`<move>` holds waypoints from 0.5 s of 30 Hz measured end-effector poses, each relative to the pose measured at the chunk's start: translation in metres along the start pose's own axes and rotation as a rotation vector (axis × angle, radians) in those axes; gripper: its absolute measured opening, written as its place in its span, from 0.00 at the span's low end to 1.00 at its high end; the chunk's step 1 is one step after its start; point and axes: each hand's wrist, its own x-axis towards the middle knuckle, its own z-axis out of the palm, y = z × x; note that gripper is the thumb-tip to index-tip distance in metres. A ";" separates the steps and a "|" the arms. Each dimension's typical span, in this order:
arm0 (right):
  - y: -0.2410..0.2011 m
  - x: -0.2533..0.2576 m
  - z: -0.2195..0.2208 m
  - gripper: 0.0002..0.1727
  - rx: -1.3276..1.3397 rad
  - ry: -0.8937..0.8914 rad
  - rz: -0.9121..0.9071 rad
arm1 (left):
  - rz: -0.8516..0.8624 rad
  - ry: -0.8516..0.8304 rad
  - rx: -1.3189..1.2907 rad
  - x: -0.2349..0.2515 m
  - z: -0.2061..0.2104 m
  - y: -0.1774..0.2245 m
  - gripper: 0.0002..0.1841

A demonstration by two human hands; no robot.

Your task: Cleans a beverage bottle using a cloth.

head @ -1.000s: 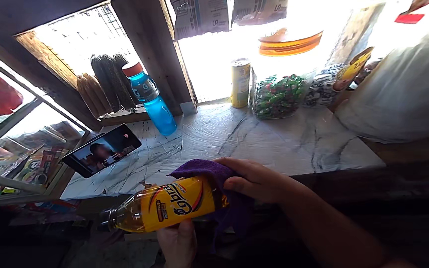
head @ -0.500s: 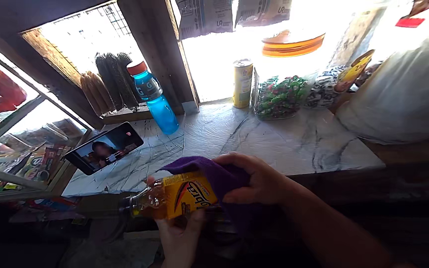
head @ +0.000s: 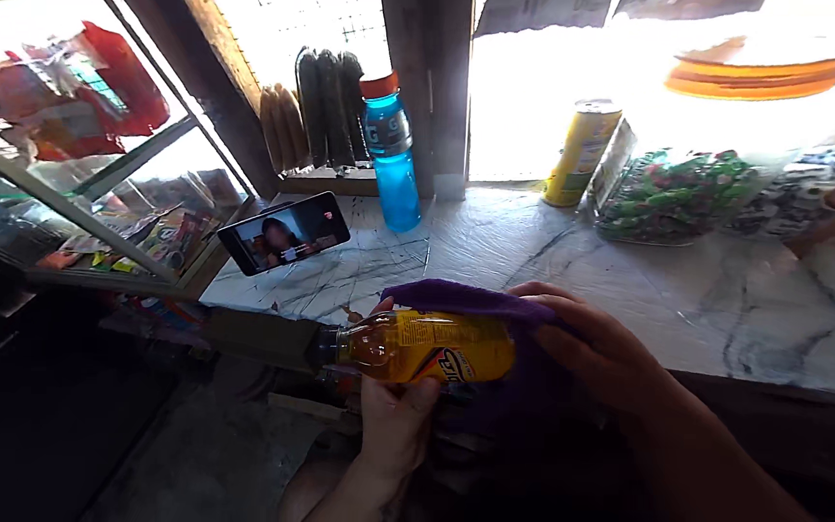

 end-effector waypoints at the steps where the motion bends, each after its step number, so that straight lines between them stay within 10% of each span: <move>1: 0.000 0.000 0.000 0.16 0.004 0.007 0.005 | 0.020 -0.002 -0.006 0.000 0.000 -0.001 0.36; 15: -0.002 0.001 0.004 0.26 0.015 -0.032 -0.011 | 0.050 -0.100 0.024 -0.010 -0.001 -0.008 0.32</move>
